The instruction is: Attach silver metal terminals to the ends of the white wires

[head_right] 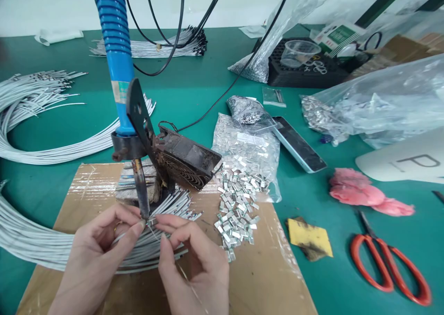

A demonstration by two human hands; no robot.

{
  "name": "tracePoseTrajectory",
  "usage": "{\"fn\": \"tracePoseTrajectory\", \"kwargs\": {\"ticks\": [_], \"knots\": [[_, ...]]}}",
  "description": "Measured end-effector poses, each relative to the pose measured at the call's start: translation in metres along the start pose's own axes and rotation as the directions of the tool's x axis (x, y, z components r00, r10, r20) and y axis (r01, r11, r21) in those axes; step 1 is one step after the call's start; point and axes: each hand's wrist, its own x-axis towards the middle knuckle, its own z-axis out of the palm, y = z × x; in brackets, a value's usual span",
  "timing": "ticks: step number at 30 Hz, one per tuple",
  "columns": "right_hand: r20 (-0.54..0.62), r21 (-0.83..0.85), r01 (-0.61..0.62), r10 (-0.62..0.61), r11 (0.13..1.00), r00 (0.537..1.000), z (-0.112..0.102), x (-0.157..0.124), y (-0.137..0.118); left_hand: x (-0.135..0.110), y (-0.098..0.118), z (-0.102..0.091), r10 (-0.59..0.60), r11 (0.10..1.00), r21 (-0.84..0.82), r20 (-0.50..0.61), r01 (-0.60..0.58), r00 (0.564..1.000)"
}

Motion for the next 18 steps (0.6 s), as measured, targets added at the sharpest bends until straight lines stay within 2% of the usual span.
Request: {"fn": "tracePoseTrajectory", "kwargs": {"ticks": [4, 10, 14, 18], "knots": [[0.014, 0.0, 0.017, -0.017, 1.0, 1.0, 0.0, 0.003, -0.001, 0.0, 0.004, 0.005, 0.0, 0.998, -0.062, -0.078, -0.005, 0.997], [0.016, 0.023, 0.002, -0.003, 1.0, 1.0, 0.0, 0.006, -0.005, 0.008, -0.001, -0.004, 0.08, 0.995, 0.053, 0.069, -0.084, 0.994], [0.01, 0.053, -0.015, 0.014, 0.998, 1.0, 0.001, 0.005, -0.007, 0.008, -0.002, -0.005, 0.089, 0.995, 0.046, 0.038, -0.091, 0.995], [0.012, 0.065, -0.034, 0.033, 0.997, 0.999, 0.001, 0.005, -0.008, 0.006, -0.002, -0.006, 0.081, 0.996, 0.038, 0.065, -0.084, 0.995]]}}
